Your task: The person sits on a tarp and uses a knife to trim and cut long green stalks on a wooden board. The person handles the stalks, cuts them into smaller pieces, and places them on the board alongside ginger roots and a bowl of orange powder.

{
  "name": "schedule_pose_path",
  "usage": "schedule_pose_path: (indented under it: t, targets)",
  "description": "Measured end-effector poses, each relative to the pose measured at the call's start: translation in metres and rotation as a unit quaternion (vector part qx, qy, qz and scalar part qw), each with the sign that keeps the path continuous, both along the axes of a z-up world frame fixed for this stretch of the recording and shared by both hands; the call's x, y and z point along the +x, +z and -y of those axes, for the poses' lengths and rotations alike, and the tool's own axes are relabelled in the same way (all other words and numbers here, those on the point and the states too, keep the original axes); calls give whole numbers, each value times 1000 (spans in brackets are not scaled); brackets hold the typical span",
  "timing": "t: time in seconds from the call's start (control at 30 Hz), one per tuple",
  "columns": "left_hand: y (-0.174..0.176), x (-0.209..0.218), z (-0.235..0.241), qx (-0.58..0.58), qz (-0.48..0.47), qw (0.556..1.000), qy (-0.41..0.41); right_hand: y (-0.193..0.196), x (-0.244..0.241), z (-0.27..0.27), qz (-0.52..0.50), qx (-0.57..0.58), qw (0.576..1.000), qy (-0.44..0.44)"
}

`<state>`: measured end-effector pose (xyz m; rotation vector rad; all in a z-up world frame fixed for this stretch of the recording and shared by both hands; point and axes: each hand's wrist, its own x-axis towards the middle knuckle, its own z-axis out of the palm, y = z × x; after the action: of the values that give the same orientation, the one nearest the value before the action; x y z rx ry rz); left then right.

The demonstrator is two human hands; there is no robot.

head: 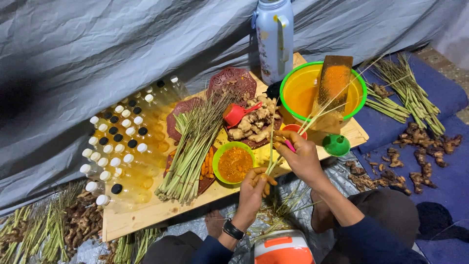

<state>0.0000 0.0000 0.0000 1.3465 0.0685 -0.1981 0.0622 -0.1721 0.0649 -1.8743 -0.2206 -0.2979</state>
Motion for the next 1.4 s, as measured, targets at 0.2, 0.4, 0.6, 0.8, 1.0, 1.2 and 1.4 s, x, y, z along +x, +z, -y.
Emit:
schedule_pose_path:
  t: [0.2, 0.4, 0.6, 0.8, 1.0, 1.2, 1.4]
  targets:
    - [7, -3, 0, 53, 20, 998, -7, 0, -1, 1, -16, 18, 1000, -3]
    - [11, -2, -1, 64, 15, 998, 5, 0, -4, 1, -28, 10, 1000, 2]
    - [0, 2, -5, 42, 53, 998, -10, -54, 6, 9, -129, 171, 971, 103]
    - [7, -2, -3, 11, 58, 998, -26, -57, 12, 12, -147, 105, 971, 159]
    - [3, 1, -4, 22, 54, 998, -15, -40, 4, 12, -177, 78, 971, 140]
    - [8, 4, -11, -7, 58, 998, -10, -64, 10, 21, -281, 259, 881, 280]
    - [7, 4, -12, -49, 41, 998, -18, -61, 9, 14, -176, 59, 949, 253]
